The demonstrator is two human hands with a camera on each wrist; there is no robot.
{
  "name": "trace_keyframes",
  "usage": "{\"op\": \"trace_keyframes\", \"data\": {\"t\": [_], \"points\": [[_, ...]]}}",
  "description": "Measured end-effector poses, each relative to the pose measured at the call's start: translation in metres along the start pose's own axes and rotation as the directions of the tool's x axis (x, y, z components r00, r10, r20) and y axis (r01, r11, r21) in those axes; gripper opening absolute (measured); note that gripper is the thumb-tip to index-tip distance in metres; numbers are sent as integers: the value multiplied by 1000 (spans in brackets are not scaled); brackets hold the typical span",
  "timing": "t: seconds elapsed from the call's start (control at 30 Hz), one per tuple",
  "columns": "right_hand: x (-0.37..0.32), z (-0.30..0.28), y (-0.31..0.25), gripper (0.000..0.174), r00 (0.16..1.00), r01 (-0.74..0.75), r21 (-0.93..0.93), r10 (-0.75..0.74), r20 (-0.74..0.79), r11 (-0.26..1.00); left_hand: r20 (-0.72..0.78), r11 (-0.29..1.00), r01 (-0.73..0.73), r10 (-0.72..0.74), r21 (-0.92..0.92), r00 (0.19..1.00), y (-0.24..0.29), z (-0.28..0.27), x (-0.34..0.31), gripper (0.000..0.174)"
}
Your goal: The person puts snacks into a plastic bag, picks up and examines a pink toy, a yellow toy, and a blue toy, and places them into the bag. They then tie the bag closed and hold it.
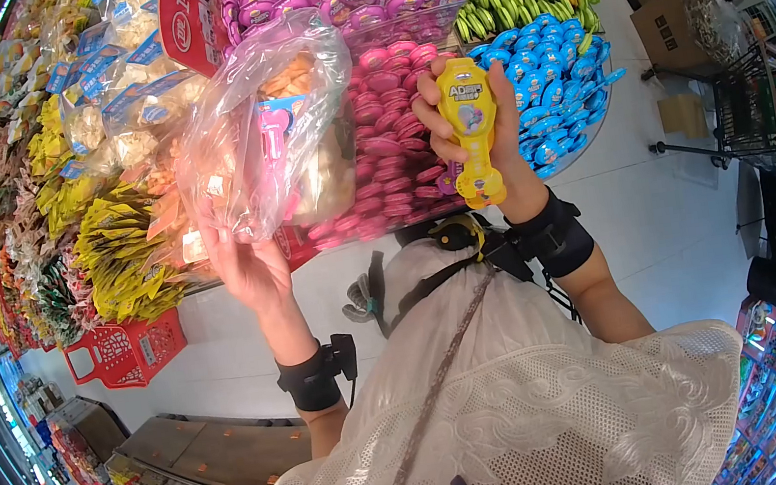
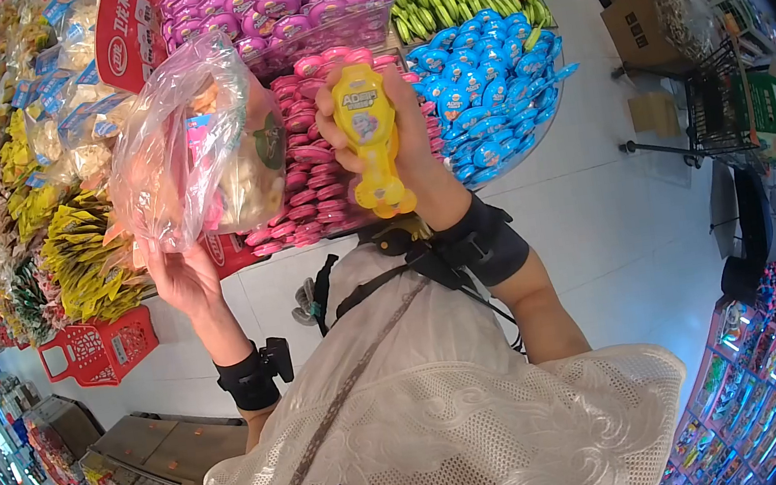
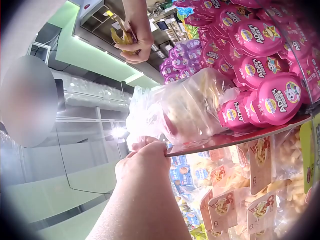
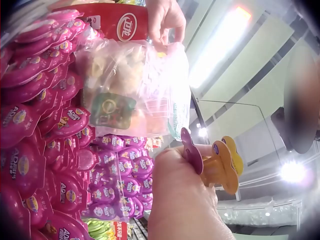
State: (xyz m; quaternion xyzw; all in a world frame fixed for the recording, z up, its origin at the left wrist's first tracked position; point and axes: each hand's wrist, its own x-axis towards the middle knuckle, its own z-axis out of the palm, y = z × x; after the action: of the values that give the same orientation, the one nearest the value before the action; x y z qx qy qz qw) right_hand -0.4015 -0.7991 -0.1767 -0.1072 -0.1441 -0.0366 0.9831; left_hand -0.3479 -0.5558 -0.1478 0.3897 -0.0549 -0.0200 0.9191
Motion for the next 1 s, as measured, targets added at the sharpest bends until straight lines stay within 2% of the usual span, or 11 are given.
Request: {"op": "trace_keyframes", "data": {"t": [0.17,0.73,0.83,0.93,1.0], "points": [[-1,1,2,50,1000,29,-60,-29,-6,998,0,1000,0,0,0,1000,0,-1,0,39],[-2,1,5,53,999,38,-67,-39,-12,997,8,1000,-10,10,-2,1000,0,-3,0,40],[-2,1,4,52,999,37,-69,-38,-10,997,-46,999,-20,22,30,999,0,5,-1,41],[-4,0,4,51,999,40,-57,-41,-11,998,69,1000,0,-1,17,998,-1,-10,1,41],[-1,2,3,50,999,25,-17,-25,26,1000,47,999,30,-28,-31,998,-1,-14,2,42]]}}
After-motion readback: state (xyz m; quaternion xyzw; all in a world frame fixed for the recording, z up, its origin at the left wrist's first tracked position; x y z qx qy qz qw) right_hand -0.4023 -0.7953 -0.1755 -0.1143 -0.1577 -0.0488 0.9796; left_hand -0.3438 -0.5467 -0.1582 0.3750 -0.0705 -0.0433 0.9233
